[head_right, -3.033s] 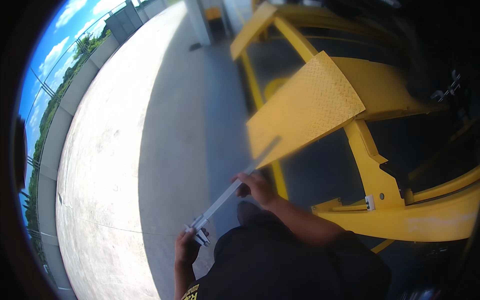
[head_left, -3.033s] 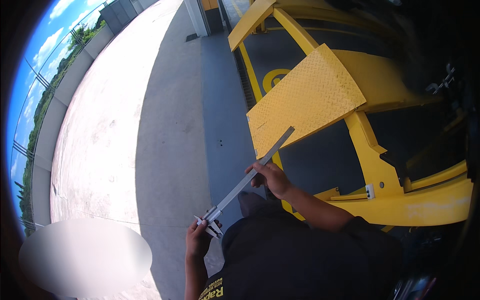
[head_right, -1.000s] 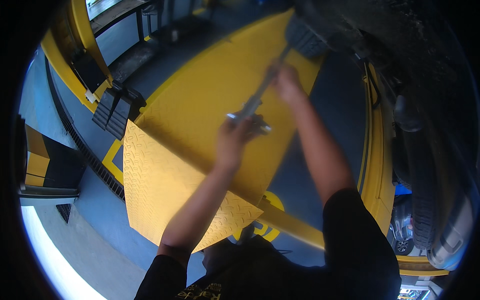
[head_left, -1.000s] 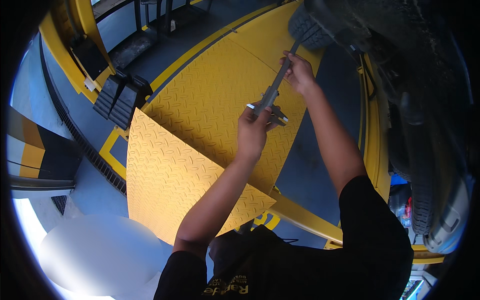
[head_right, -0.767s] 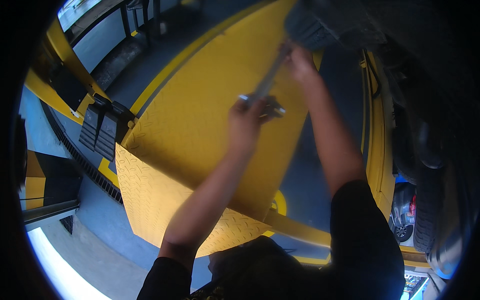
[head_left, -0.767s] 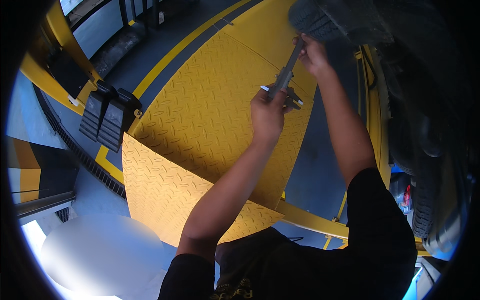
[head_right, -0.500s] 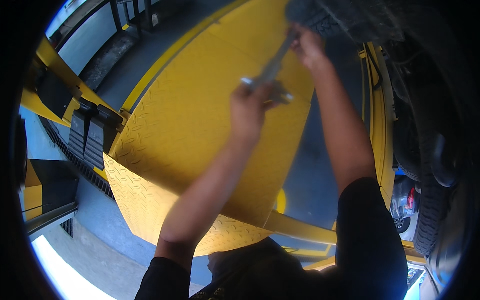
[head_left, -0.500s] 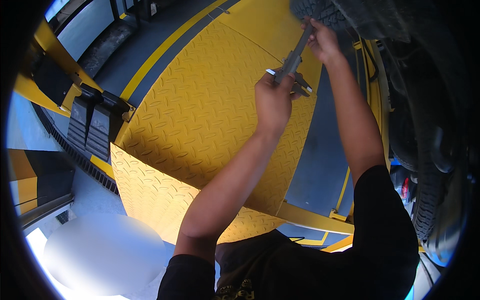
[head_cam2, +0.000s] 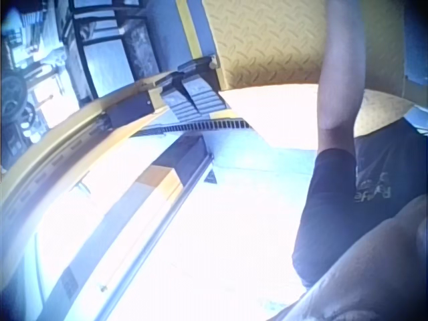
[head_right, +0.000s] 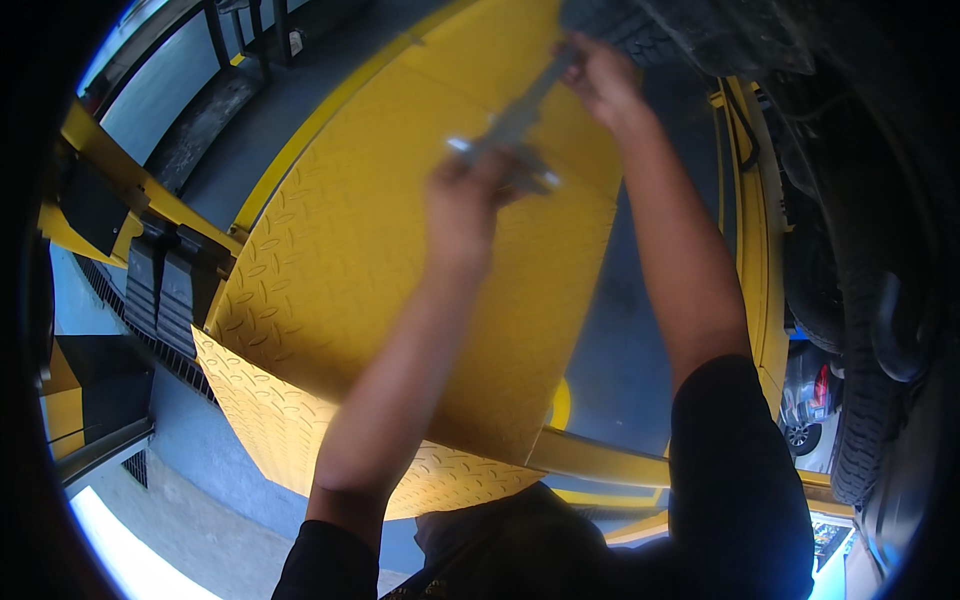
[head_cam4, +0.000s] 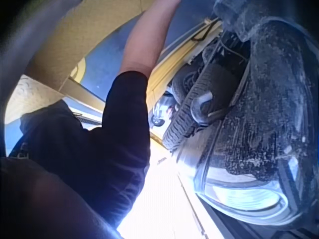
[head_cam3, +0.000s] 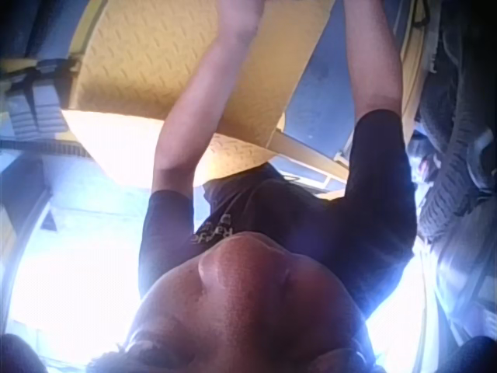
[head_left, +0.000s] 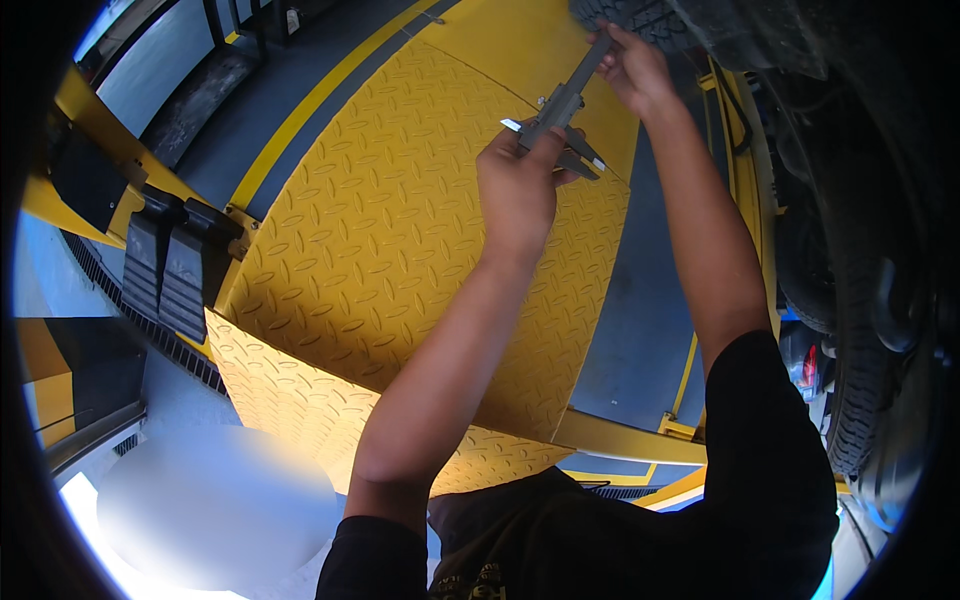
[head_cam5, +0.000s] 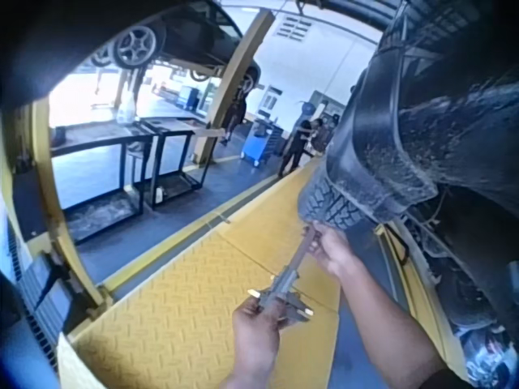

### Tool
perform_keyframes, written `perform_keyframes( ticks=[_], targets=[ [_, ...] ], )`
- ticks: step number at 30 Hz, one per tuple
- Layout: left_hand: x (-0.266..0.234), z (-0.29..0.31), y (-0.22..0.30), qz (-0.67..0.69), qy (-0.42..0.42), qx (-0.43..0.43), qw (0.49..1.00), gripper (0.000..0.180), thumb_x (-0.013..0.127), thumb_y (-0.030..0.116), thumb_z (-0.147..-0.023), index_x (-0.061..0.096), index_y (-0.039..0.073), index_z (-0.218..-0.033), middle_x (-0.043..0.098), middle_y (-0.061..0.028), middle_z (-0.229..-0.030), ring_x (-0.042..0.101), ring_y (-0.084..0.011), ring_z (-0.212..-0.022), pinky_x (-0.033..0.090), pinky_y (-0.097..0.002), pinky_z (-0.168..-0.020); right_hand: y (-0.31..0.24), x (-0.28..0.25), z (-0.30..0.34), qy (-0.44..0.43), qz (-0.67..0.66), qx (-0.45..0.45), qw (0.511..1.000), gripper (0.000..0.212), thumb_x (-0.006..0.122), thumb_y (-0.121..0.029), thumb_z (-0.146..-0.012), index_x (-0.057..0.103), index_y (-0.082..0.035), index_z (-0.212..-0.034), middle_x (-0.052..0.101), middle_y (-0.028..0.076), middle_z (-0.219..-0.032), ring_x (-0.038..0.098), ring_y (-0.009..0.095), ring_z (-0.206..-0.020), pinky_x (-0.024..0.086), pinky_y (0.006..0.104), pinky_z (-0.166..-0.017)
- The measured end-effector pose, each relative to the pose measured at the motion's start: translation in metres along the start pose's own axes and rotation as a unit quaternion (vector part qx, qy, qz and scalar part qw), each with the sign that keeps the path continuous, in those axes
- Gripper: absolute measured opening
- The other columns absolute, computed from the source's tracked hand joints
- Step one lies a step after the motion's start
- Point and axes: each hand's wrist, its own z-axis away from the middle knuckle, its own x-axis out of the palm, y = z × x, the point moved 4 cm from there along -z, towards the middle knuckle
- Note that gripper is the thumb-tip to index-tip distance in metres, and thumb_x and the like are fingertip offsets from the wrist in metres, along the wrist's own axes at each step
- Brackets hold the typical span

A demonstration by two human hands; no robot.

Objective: The person uses a tire tread depth gauge to measure the tread depth on a car tire mounted on a lift. They record the measurements on a clipboard and then write on the tire with a marker.

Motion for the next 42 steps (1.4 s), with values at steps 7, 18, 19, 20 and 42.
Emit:
perform_keyframes(
  ticks=[7, 18, 19, 20, 42],
  targets=[
    [-0.004, -0.008, 0.005, 0.028, -0.009, 0.018, 0.999, 0.023, 0.060, 0.012, -0.096, 0.063, -0.010, -0.104, 0.073, -0.0157, -0.092, 0.072, -0.0188, -0.080, 0.060, -0.0302, -0.072, -0.003, 0.005, -0.007, -0.020, 0.003, -0.010, 1.000, 0.027, 0.050, -0.013, -0.104, 0.056, 0.002, -0.124, 0.066, 0.010, -0.092, 0.047, 0.009, -0.063, 0.044, 0.0241, -0.062],
    [-0.014, -0.023, 0.012, 0.074, -0.035, 0.034, 0.996, 0.022, 0.059, 0.007, -0.095, 0.060, -0.014, -0.104, 0.071, -0.0203, -0.095, 0.073, -0.0237, -0.084, 0.062, -0.0339, -0.079, -0.004, 0.017, -0.007, -0.005, -0.013, -0.006, 1.000, 0.026, 0.048, -0.013, -0.105, 0.056, 0.004, -0.123, 0.067, 0.013, -0.095, 0.047, 0.010, -0.063, 0.045, 0.0245, -0.061],
    [-0.014, -0.023, 0.013, 0.076, -0.038, 0.030, 0.996, 0.022, 0.059, 0.006, -0.095, 0.060, -0.014, -0.104, 0.071, -0.0206, -0.095, 0.073, -0.0240, -0.085, 0.062, -0.0339, -0.079, -0.006, 0.018, -0.007, -0.005, -0.007, -0.009, 1.000, 0.026, 0.048, -0.013, -0.105, 0.056, 0.004, -0.123, 0.067, 0.013, -0.095, 0.047, 0.011, -0.063, 0.045, 0.0244, -0.061],
    [-0.014, -0.021, 0.014, 0.079, -0.040, 0.027, 0.996, 0.022, 0.059, 0.006, -0.095, 0.059, -0.014, -0.105, 0.071, -0.0208, -0.095, 0.073, -0.0243, -0.086, 0.062, -0.0340, -0.080, -0.006, 0.018, -0.006, -0.007, -0.003, -0.007, 1.000, 0.026, 0.048, -0.013, -0.105, 0.056, 0.004, -0.123, 0.067, 0.013, -0.095, 0.047, 0.011, -0.063, 0.045, 0.0245, -0.061],
    [0.027, 0.034, -0.048, 0.004, -0.156, -0.177, 0.972, 0.024, 0.064, 0.012, -0.093, 0.066, -0.011, -0.102, 0.071, -0.0161, -0.090, 0.072, -0.0190, -0.080, 0.061, -0.0294, -0.076, 0.013, -0.082, 0.053, 0.039, 0.028, 0.041, 0.998, 0.024, 0.053, -0.019, -0.103, 0.062, -0.003, -0.118, 0.066, 0.004, -0.091, 0.048, 0.005, -0.063, 0.042, 0.0178, -0.061]
  ],
)
